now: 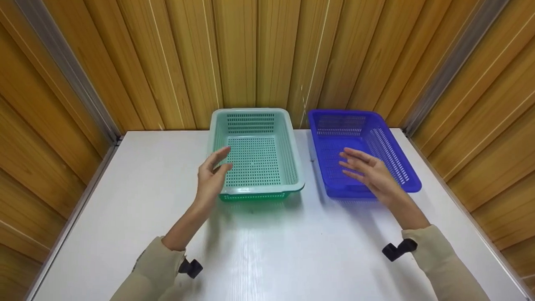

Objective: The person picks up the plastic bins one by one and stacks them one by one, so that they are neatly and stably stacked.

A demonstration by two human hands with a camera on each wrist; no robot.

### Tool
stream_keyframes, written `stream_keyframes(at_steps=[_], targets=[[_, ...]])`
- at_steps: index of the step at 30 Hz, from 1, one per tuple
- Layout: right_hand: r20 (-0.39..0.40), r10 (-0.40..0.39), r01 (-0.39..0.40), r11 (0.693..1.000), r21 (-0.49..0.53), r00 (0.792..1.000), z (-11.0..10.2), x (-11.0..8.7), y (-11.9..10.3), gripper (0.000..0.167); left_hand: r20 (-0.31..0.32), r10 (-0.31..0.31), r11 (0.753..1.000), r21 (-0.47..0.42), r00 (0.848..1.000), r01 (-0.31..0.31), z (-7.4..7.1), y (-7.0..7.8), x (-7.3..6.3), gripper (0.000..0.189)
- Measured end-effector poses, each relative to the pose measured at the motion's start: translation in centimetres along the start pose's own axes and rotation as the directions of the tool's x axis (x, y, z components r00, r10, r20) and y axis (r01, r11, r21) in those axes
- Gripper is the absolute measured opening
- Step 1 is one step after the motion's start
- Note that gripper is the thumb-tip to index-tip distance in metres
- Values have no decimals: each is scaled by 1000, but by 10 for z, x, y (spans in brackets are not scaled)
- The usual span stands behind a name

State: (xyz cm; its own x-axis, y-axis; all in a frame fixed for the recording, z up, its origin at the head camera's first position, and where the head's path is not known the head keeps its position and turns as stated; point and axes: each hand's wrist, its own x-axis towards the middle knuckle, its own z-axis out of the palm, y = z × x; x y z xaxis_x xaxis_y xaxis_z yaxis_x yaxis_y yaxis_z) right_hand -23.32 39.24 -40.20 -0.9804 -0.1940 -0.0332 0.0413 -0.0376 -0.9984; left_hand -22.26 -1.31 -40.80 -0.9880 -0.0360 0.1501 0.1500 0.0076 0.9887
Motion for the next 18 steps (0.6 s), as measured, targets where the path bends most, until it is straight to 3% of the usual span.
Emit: stream_keyframes(at_steps=[4, 7, 11, 14, 18], targets=[[-14, -33, 33, 998, 46, 999, -23, -10, -4, 46, 78, 42, 999, -4, 996, -42, 33, -3, -3, 43], [-23, -56, 58, 996, 72, 998, -41, -16, -6, 50, 129, 33, 999, -17, 991, -31, 53, -6, -5, 42], [-36, -91, 96, 982, 165, 995, -68, -24, -8, 40, 185, 22, 998, -57, 982, -12, 82, -10, -4, 42], [-60, -105, 117, 959, 259, 993, -91, -31, -9, 34, 250, 24, 997, -82, 968, -4, 111, -16, -6, 43], [-114, -85, 117, 941, 317, 990, -113, -39, -7, 33, 377, 1, 997, -66, 926, 26, 146, -23, -12, 47]])
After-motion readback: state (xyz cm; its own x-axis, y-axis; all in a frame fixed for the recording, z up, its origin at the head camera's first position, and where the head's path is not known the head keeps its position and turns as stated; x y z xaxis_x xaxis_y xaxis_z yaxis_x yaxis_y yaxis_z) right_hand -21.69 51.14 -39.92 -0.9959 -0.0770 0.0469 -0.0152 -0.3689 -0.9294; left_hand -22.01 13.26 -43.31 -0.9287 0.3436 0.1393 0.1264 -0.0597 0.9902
